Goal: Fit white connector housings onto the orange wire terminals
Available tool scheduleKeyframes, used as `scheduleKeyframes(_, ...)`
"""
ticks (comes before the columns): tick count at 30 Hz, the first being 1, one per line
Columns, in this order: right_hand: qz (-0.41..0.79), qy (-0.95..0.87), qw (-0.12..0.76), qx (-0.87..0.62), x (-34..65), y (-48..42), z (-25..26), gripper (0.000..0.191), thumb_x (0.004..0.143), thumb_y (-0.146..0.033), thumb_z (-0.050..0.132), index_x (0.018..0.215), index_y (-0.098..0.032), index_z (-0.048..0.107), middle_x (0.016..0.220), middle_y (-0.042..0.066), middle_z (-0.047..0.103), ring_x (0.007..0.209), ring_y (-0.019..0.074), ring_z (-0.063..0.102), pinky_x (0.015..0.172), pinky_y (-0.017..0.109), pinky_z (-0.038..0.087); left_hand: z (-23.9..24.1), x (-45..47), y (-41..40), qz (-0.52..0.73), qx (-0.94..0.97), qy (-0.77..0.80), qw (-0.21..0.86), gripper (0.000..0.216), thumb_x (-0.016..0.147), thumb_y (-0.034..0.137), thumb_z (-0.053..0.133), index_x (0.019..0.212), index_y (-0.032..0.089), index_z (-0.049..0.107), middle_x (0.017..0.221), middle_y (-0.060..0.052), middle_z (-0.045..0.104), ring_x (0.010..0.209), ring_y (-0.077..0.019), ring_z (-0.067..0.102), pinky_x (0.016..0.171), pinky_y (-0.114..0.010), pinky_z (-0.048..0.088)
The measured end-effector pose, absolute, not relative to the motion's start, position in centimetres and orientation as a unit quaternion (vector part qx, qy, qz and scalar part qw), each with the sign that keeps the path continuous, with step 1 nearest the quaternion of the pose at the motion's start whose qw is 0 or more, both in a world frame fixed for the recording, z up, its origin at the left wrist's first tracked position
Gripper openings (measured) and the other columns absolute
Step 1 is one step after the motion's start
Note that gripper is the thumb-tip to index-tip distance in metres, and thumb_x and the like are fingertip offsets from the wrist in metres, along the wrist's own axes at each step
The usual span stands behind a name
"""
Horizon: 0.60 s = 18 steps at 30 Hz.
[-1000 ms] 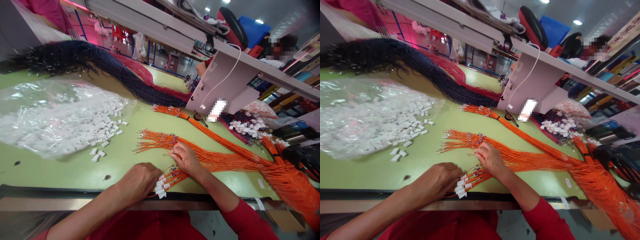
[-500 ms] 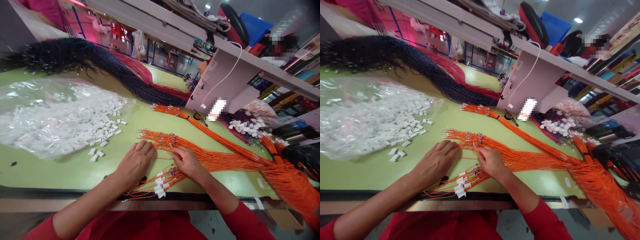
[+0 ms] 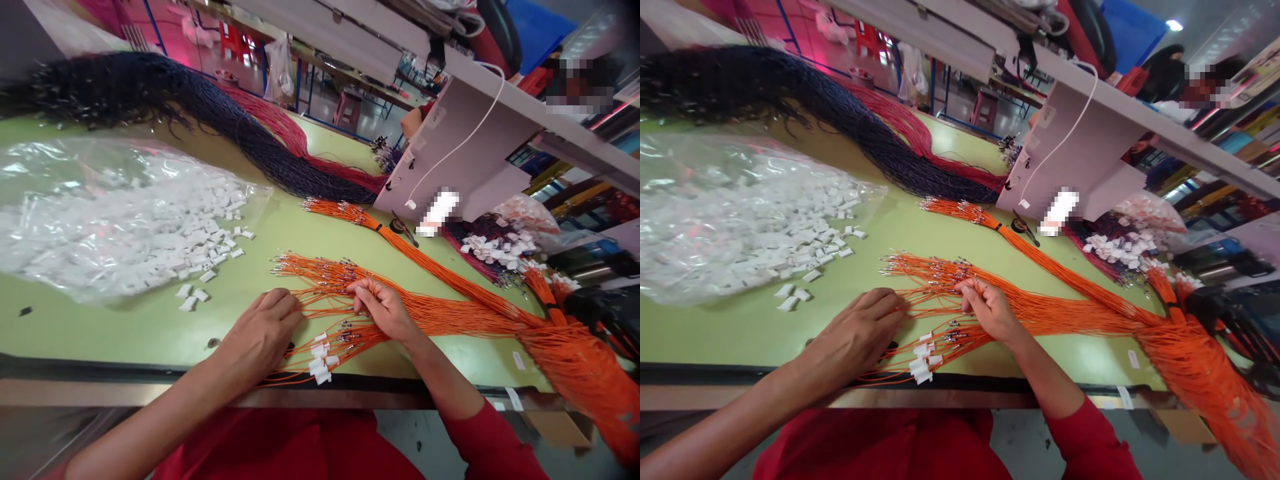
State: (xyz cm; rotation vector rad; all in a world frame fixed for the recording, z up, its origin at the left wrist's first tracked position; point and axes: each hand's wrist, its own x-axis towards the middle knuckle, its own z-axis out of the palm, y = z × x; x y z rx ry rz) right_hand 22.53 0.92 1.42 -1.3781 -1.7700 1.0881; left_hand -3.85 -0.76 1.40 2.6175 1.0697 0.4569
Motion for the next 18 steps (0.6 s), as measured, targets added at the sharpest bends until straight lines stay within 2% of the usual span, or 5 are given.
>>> scheduleKeyframes(3,0.399,-0.668,0.321,-0.540,22.2,1.4,1.4,0.026,0.098,-0.038,0.052,0.097,-0.018,0.068,0.076,0.001,0.065,0.065,0.0136,0.057,0.064,0.026,0.047,1.3,-3.7,-0.6,0.170,0.905,0.361,0.147,0.019,0.094,0.010,0.050,0.085,0.017,0.064,0.092,-0.010,0.065,0.096,-0.0283,0.053,0.085,-0.044,0.046)
scheduleKeyframes(9,0.295,-0.758,0.250,-0.526,21.3,2.2,0.8,0.007,0.089,-0.020,0.065,0.085,-0.018,0.070,0.086,0.003,0.066,0.078,0.0160,0.062,0.074,0.027,0.046,1.2,-3.3,-0.5,0.161,0.901,0.370,0.161,0.025,0.094,0.006,0.044,0.095,0.016,0.067,0.089,-0.010,0.063,0.092,-0.0271,0.053,0.084,-0.042,0.045)
scheduleKeyframes(13,0.234,-0.783,0.220,-0.532,20.9,2.1,0.3,0.009,0.089,-0.015,0.062,0.084,-0.018,0.068,0.086,0.003,0.062,0.076,0.0156,0.059,0.070,0.026,0.044,1.2,-3.1,-0.6,0.139,0.904,0.378,0.145,0.022,0.093,0.007,0.046,0.093,0.016,0.066,0.090,-0.010,0.063,0.092,-0.0278,0.053,0.084,-0.043,0.045)
scheduleKeyframes(16,0.221,-0.793,0.247,-0.510,21.1,2.0,0.3,0.010,0.090,-0.016,0.060,0.083,-0.018,0.066,0.089,0.004,0.060,0.081,0.0173,0.058,0.075,0.028,0.045,1.3,-3.0,-0.7,0.135,0.905,0.382,0.131,0.019,0.093,0.010,0.047,0.088,0.016,0.064,0.091,-0.011,0.063,0.091,-0.0283,0.053,0.082,-0.044,0.046)
scheduleKeyframes(18,0.258,-0.784,0.285,-0.488,21.4,1.7,0.6,0.008,0.090,-0.019,0.060,0.084,-0.019,0.064,0.092,0.005,0.061,0.085,0.0179,0.059,0.079,0.029,0.046,1.4,-2.9,-0.7,0.142,0.905,0.379,0.131,0.020,0.094,0.012,0.046,0.086,0.016,0.064,0.091,-0.011,0.063,0.091,-0.0282,0.053,0.083,-0.045,0.047)
